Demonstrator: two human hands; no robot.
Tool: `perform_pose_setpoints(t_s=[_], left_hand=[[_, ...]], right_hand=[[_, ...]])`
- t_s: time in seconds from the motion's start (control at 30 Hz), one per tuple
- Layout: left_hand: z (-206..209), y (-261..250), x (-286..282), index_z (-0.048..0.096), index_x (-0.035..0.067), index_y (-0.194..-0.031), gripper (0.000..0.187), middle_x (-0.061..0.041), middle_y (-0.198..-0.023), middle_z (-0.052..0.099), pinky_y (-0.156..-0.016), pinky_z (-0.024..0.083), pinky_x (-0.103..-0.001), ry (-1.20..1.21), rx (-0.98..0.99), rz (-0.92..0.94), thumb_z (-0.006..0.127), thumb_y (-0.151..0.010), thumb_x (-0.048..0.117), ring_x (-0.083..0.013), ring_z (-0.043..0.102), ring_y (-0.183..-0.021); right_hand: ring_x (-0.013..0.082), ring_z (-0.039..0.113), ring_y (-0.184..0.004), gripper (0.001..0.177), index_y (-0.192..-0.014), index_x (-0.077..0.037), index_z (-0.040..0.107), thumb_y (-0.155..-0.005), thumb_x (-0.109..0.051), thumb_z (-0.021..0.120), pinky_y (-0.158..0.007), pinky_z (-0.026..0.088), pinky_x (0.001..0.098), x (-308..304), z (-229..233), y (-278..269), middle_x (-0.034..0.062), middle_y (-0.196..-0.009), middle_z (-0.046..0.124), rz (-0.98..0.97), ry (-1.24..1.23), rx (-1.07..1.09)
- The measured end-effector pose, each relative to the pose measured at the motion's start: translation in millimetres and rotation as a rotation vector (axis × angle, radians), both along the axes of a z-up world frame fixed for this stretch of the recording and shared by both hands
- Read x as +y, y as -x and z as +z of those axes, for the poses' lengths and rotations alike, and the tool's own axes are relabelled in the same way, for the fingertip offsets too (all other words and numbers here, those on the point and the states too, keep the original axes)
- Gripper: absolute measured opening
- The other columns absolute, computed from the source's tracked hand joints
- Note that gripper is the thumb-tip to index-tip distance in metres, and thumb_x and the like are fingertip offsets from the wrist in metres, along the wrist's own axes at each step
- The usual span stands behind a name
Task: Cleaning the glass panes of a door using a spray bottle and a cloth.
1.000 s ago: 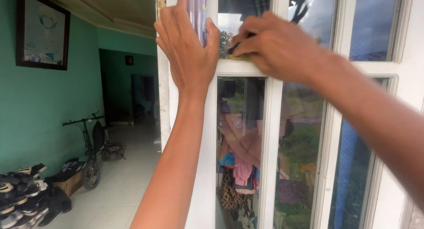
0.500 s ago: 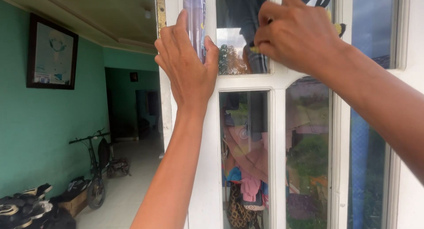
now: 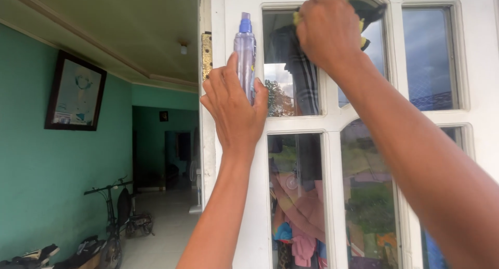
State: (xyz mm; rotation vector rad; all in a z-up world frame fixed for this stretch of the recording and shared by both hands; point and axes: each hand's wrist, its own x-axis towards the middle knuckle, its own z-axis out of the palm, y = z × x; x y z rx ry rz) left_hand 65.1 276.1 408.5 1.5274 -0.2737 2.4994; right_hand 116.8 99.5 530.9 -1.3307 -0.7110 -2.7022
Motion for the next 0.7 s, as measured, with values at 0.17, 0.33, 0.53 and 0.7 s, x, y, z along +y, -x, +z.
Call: perform_pose_setpoints(t_s=[0.17, 0.33, 0.53, 0.7], left_hand=[[-0.6, -1.6, -1.0, 0.045, 0.006, -0.144, 0.059, -0.011, -0.115, 0.051, -0.087, 0.033, -0.04, 0.002, -0.018, -0.005, 0.068, -0.092, 0.019, -0.0256, 0.044, -0.1], [-3.4, -0.8, -2.9, 0.044, 0.006, -0.145, 0.061, -0.011, -0.116, 0.051, -0.088, 0.033, -0.041, 0.031, -0.013, -0.012, 0.07, -0.092, 0.019, -0.0263, 0.045, -0.101], [-1.7, -2.2, -0.7, 0.044, 0.007, -0.146, 0.062, -0.011, -0.116, 0.051, -0.087, 0.033, -0.04, 0.025, -0.004, -0.009, 0.07, -0.091, 0.019, -0.0254, 0.045, -0.1], [-2.4, 0.3, -0.5, 0.045, 0.008, -0.144, 0.06, -0.01, -0.115, 0.051, -0.087, 0.033, -0.04, 0.039, 0.006, -0.01, 0.068, -0.091, 0.021, -0.0253, 0.045, -0.099]], right_hand=[[0.0131, 0.06, -0.064, 0.021, -0.113, -0.003, 0.073, -0.093, -0.008, 0.072, -0.051, 0.05, 0.021, -18.7, -75.9, 28.0, 0.0087, -0.113, 0.062, -0.156, 0.523, 0.188], [0.0229, 0.058, -0.096, 0.025, -0.117, -0.011, 0.074, -0.093, -0.011, 0.064, -0.084, 0.053, 0.0359, -26.6, -95.7, 35.9, 0.0071, -0.129, 0.062, -0.125, 0.749, 0.384], [0.0213, 0.059, -0.09, 0.016, -0.115, -0.014, 0.081, -0.105, -0.019, 0.069, -0.076, 0.053, 0.0326, -7.3, -28.7, 9.9, 0.0081, -0.11, 0.064, -0.016, 0.551, 0.174], [0.0278, 0.062, -0.081, 0.009, -0.103, -0.009, 0.084, -0.102, -0.015, 0.077, -0.069, 0.053, 0.0393, 16.6, -3.7, 9.0, 0.0104, -0.103, 0.066, 0.102, 0.326, -0.015]])
